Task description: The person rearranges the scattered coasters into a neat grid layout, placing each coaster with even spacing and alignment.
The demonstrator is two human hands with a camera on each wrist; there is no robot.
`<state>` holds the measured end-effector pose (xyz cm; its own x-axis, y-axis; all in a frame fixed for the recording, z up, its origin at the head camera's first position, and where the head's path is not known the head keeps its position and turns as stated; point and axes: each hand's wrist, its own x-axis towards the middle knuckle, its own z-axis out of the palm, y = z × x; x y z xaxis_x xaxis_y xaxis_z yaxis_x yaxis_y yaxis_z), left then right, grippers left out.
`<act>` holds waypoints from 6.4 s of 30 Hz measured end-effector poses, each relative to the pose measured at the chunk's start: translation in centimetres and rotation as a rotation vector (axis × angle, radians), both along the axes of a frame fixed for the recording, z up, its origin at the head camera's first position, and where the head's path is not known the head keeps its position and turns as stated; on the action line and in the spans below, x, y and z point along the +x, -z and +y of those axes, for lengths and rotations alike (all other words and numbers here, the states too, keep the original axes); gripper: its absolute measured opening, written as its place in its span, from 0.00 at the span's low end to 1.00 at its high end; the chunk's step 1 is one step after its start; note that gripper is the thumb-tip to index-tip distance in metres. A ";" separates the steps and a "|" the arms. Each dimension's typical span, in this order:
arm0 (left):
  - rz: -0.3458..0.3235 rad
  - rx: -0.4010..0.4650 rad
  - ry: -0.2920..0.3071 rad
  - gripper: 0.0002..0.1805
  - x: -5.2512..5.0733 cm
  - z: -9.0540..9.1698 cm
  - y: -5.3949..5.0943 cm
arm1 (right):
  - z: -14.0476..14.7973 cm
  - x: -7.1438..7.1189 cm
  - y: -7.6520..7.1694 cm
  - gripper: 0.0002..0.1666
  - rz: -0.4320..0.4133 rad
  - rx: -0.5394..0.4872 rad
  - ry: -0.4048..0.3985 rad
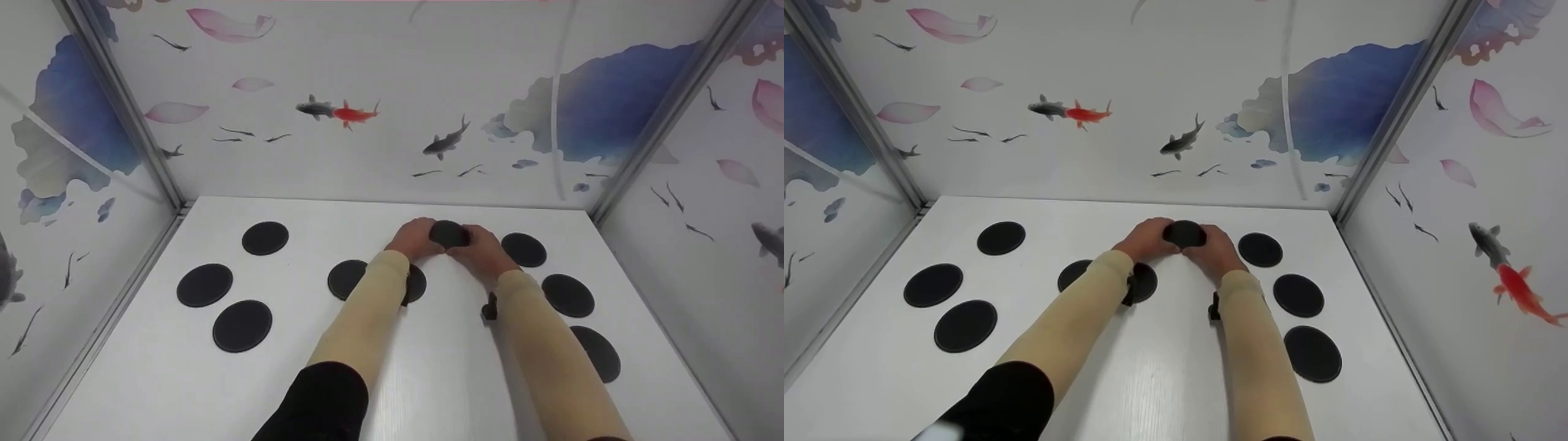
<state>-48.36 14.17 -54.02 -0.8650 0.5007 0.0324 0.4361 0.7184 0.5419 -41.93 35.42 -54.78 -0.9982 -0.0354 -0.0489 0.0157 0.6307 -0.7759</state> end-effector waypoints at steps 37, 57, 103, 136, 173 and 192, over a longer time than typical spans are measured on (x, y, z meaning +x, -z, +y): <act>0.091 0.020 0.028 0.38 4.2 -2.6 -1.1 | 0.3 3.5 -0.7 0.55 0.114 0.140 -0.015; 0.168 0.064 0.052 0.39 7.4 -4.3 -1.4 | -1.1 7.4 -1.2 0.51 0.248 0.121 -0.027; 0.202 0.057 0.077 0.38 12.5 -5.1 -0.5 | -1.6 12.3 -0.6 0.51 0.214 0.131 -0.039; 0.114 -0.064 0.082 0.30 12.2 -3.7 0.2 | -1.8 11.7 0.5 0.53 0.092 0.139 -0.041; 0.177 -0.112 0.115 0.27 12.0 -3.4 0.5 | -2.3 11.2 0.6 0.41 0.102 0.203 -0.080; 0.173 -0.152 0.123 0.26 12.1 -3.2 0.1 | -2.1 10.9 0.7 0.39 0.110 0.188 -0.105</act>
<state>-36.30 10.98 -54.11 -0.7857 0.6119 0.0907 0.6018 0.7221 0.3412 -31.00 33.33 -55.52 -0.9892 -0.1395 0.0442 -0.1354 0.7582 -0.6379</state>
